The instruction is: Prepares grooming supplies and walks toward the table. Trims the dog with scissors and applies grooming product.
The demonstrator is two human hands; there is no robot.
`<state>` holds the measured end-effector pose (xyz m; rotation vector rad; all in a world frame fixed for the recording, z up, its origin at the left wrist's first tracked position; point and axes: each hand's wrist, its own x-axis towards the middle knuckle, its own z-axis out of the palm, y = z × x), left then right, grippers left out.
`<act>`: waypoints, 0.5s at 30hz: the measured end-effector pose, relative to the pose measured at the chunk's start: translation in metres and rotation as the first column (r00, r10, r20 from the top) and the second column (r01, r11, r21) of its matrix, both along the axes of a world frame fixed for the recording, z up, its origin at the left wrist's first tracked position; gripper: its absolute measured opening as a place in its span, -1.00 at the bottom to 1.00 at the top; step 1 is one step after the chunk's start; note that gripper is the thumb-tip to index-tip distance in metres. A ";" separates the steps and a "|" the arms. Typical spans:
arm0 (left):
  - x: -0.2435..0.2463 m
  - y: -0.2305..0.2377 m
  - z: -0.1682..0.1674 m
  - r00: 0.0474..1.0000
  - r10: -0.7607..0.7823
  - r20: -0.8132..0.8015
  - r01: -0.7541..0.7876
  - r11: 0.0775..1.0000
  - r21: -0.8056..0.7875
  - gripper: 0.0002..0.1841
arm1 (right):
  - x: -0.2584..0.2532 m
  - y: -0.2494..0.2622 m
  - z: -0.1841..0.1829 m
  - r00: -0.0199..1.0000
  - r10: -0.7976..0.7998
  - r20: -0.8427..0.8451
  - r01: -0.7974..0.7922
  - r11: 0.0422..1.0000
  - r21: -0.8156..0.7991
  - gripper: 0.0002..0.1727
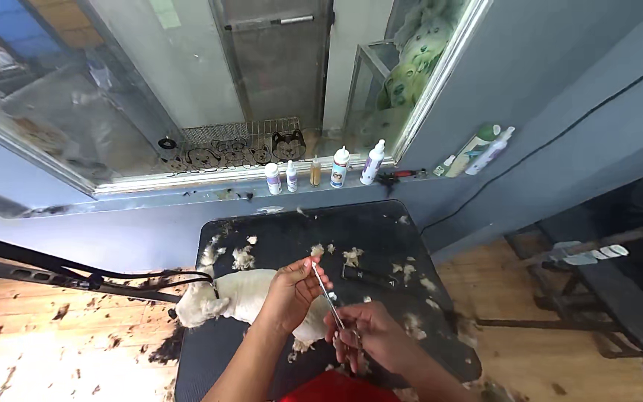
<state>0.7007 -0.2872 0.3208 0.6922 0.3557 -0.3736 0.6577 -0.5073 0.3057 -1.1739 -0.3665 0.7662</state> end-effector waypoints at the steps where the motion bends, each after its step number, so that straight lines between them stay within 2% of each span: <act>1: -0.001 0.002 -0.002 1.000 -0.004 -0.009 0.004 1.000 -0.008 -0.69 | 0.000 0.005 -0.002 1.000 -0.011 -0.023 0.011 1.000 0.003 -0.65; 3: -0.005 0.005 -0.007 0.999 -0.030 0.012 0.030 1.000 0.007 -0.65 | -0.002 0.018 -0.004 0.999 -0.006 -0.051 0.006 1.000 -0.001 -0.65; 4: -0.006 0.007 -0.008 0.999 -0.030 0.045 0.028 0.999 0.030 -0.65 | 0.001 0.026 -0.006 1.000 0.014 -0.014 -0.014 1.000 -0.019 -0.65; 6: -0.009 0.015 -0.005 0.987 0.040 0.153 -0.061 0.988 0.140 -0.67 | 0.015 0.040 -0.016 0.974 0.088 0.210 -0.058 0.988 -0.143 -0.64; 8: -0.011 0.029 0.009 0.950 0.120 0.289 -0.216 0.919 0.329 -0.71 | 0.051 0.048 -0.028 0.832 0.208 0.514 -0.035 0.945 -0.326 -0.69; 9: -0.012 0.039 0.020 0.928 0.138 0.347 -0.283 0.866 0.412 -0.73 | 0.074 0.052 -0.031 0.801 0.242 0.547 0.006 0.912 -0.411 -0.66; 11: -0.011 0.062 0.038 0.897 0.118 0.425 -0.349 0.778 0.522 -0.76 | 0.132 0.066 -0.036 0.816 0.210 0.538 0.143 0.829 -0.541 -0.55; 13: -0.008 0.079 0.045 0.892 0.054 0.450 -0.325 0.769 0.551 -0.72 | 0.198 0.087 -0.045 0.838 0.131 0.529 0.294 0.709 -0.641 -0.42; 15: -0.004 0.092 0.041 0.895 0.007 0.446 -0.266 0.811 0.521 -0.66 | 0.260 0.116 -0.053 0.852 -0.017 0.523 0.430 0.594 -0.680 -0.36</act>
